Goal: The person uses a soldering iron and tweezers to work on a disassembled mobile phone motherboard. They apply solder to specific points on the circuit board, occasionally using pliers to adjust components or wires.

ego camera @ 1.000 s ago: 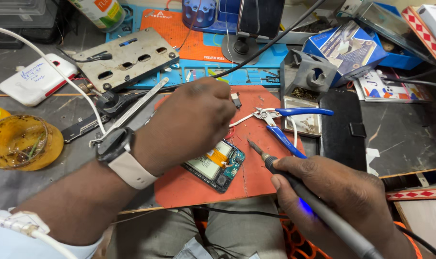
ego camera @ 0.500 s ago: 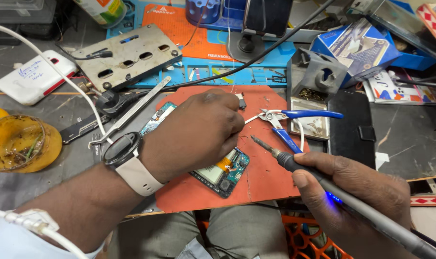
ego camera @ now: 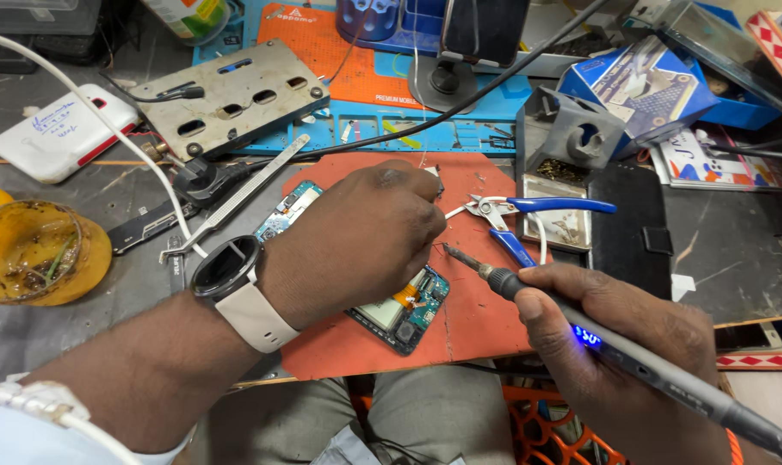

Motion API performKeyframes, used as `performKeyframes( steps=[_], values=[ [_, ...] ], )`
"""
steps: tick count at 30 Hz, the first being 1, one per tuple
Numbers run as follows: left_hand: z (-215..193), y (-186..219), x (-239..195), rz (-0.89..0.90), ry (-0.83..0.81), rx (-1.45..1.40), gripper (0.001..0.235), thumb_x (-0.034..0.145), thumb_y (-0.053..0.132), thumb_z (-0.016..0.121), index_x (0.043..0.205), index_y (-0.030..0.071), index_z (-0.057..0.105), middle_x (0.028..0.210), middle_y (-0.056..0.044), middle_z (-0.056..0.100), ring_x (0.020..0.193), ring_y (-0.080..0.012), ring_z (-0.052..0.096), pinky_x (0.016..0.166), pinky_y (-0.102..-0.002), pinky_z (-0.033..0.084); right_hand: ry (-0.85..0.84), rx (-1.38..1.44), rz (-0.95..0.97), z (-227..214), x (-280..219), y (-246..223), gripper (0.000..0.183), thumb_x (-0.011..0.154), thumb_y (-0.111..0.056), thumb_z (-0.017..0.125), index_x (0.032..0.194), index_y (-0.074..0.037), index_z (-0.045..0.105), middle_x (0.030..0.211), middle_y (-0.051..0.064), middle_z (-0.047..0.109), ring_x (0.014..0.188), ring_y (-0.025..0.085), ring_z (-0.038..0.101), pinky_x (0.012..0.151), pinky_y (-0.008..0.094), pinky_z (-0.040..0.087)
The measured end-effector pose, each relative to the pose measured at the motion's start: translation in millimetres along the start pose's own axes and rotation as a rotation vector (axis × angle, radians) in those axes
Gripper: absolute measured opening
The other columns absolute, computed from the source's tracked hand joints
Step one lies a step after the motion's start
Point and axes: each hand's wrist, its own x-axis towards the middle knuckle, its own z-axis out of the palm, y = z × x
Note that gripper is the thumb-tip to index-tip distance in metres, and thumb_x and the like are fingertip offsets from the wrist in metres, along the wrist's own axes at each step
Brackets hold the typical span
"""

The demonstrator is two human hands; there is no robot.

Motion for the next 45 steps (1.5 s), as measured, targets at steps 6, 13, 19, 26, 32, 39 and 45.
performKeyframes(
  steps=[6, 13, 19, 26, 32, 39, 45],
  values=[
    [-0.9, -0.4, -0.6, 0.005, 0.029, -0.010, 0.012, 0.078, 0.009, 0.072, 0.067, 0.002, 0.069, 0.087, -0.013, 0.062, 0.089, -0.0324, 0.064, 0.076, -0.046, 0.053, 0.065, -0.006, 0.044, 1.1, -3.1, -2.7, 0.023, 0.089, -0.021, 0.077, 0.105, -0.003, 0.078, 0.073, 0.004, 0.078, 0.060, 0.007, 0.072, 0.051, 0.021, 0.053],
    [2.2, -1.0, -1.5, -0.001, 0.022, 0.022, 0.009, 0.077, 0.006, 0.068, 0.069, 0.002, 0.070, 0.087, -0.012, 0.062, 0.090, -0.0318, 0.065, 0.076, -0.045, 0.054, 0.035, 0.049, 0.034, 4.2, -5.9, 1.3, 0.027, 0.092, -0.024, 0.076, 0.108, -0.002, 0.077, 0.081, 0.005, 0.080, 0.066, 0.006, 0.076, 0.054, 0.019, 0.059],
    [2.5, -0.5, -1.6, -0.009, 0.034, 0.014, 0.009, 0.077, 0.007, 0.068, 0.069, 0.002, 0.071, 0.088, -0.013, 0.063, 0.090, -0.0319, 0.065, 0.076, -0.045, 0.054, 0.039, 0.036, 0.049, 1.8, -9.3, 5.2, 0.029, 0.094, -0.027, 0.075, 0.109, -0.003, 0.076, 0.081, 0.005, 0.079, 0.070, 0.007, 0.078, 0.060, 0.021, 0.057],
    [2.4, -0.1, -2.1, -0.023, 0.009, 0.011, 0.008, 0.077, 0.008, 0.069, 0.070, 0.003, 0.071, 0.087, -0.013, 0.062, 0.089, -0.0316, 0.065, 0.076, -0.046, 0.053, 0.022, 0.020, 0.035, 4.3, -3.0, -3.6, 0.026, 0.092, -0.023, 0.075, 0.107, -0.002, 0.077, 0.078, 0.005, 0.079, 0.068, 0.010, 0.072, 0.055, 0.021, 0.056],
    [2.3, -1.7, -2.0, 0.037, 0.051, 0.001, 0.010, 0.078, 0.008, 0.070, 0.070, 0.002, 0.070, 0.087, -0.013, 0.062, 0.090, -0.0330, 0.064, 0.077, -0.046, 0.053, 0.057, -0.069, 0.041, 2.0, 7.5, -10.0, 0.014, 0.091, -0.013, 0.073, 0.098, -0.001, 0.076, 0.074, 0.007, 0.077, 0.062, 0.011, 0.069, 0.053, 0.023, 0.056],
    [-7.5, -5.7, -2.3, -0.012, 0.082, -0.017, 0.007, 0.078, 0.010, 0.071, 0.077, 0.002, 0.071, 0.086, -0.012, 0.062, 0.087, -0.0315, 0.064, 0.079, -0.044, 0.052, -0.136, -0.041, -0.128, -17.5, 10.8, -11.0, 0.019, 0.085, -0.017, 0.075, 0.099, -0.004, 0.077, 0.074, 0.003, 0.074, 0.065, 0.010, 0.070, 0.056, 0.023, 0.057],
    [-11.2, -4.9, -5.2, 0.039, 0.132, -0.052, 0.007, 0.080, 0.010, 0.072, 0.082, 0.003, 0.072, 0.089, -0.013, 0.062, 0.089, -0.0326, 0.064, 0.080, -0.044, 0.053, -0.138, -0.102, -0.055, -44.5, -0.3, 9.5, 0.015, 0.091, -0.019, 0.075, 0.103, -0.013, 0.082, 0.075, -0.002, 0.071, 0.062, 0.006, 0.068, 0.056, 0.023, 0.054]
  ],
)
